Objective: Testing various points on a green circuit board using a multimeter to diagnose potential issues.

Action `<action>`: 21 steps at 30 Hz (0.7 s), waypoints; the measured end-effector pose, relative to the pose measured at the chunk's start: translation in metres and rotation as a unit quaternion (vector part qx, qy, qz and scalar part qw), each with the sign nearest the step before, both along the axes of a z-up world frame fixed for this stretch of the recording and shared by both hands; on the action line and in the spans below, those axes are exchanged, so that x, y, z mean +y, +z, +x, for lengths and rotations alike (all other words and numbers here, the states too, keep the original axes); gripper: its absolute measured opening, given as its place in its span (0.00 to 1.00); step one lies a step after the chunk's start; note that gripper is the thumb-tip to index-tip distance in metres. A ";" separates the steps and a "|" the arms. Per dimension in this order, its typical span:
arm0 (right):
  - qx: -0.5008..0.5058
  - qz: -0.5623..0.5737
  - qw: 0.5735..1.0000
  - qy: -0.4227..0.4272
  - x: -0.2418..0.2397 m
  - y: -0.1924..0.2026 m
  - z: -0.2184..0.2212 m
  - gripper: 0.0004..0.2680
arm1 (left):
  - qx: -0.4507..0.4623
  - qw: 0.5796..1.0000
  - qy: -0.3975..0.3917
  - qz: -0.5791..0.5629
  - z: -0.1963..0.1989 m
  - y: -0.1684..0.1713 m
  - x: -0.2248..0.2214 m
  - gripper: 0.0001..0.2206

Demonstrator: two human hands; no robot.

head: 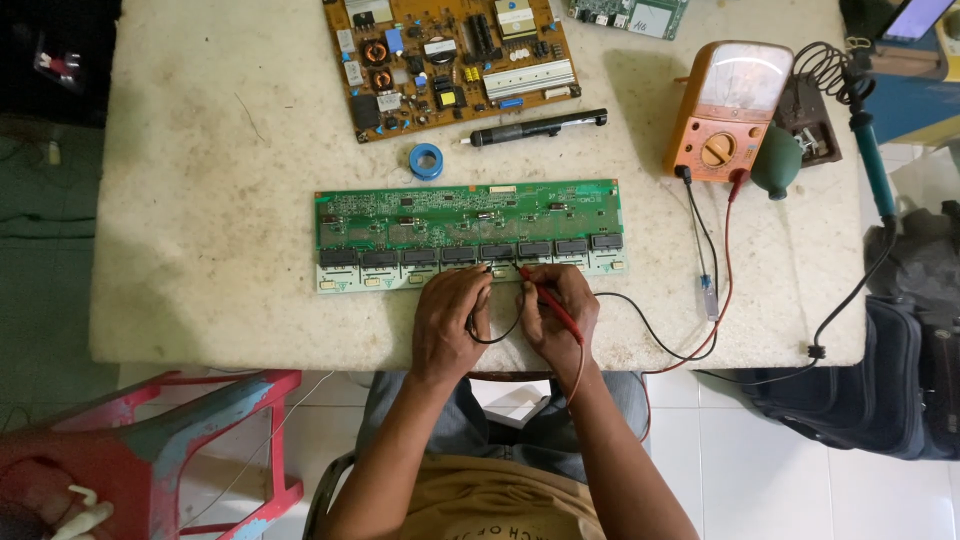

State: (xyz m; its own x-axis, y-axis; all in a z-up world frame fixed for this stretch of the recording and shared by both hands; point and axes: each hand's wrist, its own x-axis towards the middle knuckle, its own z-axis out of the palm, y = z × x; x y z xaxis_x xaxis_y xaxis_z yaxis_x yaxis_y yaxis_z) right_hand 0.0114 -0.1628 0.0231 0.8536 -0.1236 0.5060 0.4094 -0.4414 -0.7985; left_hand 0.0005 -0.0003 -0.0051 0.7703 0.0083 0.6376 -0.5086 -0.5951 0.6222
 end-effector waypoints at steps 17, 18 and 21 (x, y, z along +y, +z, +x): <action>0.006 0.007 1.000 0.001 0.002 0.005 -0.001 0.02 | -0.008 1.000 0.013 -0.020 -0.001 -0.013 0.002 0.06; 0.011 0.008 1.000 -0.001 0.003 0.006 -0.001 0.01 | -0.001 0.999 0.023 -0.034 -0.003 -0.014 0.003 0.07; 0.006 -0.009 1.000 -0.008 0.001 0.003 -0.001 0.02 | 0.003 0.999 0.022 -0.030 -0.003 -0.006 0.003 0.07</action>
State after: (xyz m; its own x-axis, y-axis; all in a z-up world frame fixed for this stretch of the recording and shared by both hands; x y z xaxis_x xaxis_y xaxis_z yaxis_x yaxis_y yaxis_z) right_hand 0.0105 -0.1617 0.0257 0.8580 -0.1294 0.4971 0.3915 -0.4619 -0.7959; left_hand -0.0028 0.0024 -0.0109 0.7725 0.0801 0.6300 -0.4784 -0.5790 0.6602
